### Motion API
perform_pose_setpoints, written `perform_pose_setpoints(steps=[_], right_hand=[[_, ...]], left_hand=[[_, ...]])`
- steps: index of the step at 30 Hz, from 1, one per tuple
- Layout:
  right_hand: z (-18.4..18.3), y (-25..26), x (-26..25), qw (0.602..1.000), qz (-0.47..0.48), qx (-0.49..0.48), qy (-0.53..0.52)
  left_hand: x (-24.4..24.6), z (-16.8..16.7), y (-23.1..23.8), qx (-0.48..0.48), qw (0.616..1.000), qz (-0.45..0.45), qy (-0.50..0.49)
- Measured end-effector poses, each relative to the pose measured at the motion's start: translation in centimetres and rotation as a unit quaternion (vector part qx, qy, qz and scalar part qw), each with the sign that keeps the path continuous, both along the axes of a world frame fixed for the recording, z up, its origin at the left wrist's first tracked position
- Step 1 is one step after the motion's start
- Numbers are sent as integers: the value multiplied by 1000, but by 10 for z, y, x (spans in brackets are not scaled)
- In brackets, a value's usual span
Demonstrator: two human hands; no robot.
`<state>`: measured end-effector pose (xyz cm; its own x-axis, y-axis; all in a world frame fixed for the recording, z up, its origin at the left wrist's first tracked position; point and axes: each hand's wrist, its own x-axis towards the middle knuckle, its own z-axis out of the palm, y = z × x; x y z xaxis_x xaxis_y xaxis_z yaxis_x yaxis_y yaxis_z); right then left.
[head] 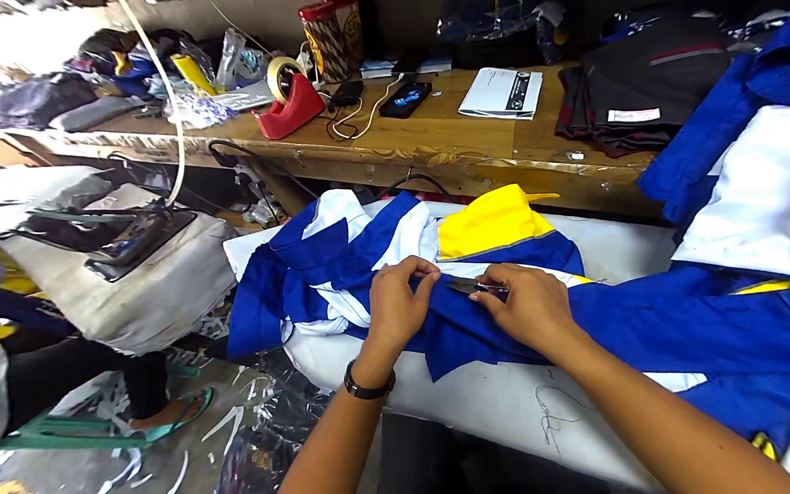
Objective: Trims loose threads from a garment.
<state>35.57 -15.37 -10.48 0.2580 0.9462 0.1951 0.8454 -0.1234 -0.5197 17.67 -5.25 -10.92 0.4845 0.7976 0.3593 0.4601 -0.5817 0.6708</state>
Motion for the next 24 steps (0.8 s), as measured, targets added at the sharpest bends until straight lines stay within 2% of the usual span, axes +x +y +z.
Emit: perform_pose_setpoints(steps=[3,5,9,19,24], right_hand=[[-2,0,0,999,1,-47,6],[-2,1,0,998,1,-66,2],[-1,4,-2,997,-3,-79,1],[-2,6,-2,995,-6,-102,-15],[0,5,-2,994,12,-111,-15]], left_hand=[[-4,-1,13,91,983,-9,161],[-2,1,15,110,971,-19,211],[4,4,19,153,959,-37,236],[5,9,28,76,942,-118,304],[3,10,32,95,941,-140,295]])
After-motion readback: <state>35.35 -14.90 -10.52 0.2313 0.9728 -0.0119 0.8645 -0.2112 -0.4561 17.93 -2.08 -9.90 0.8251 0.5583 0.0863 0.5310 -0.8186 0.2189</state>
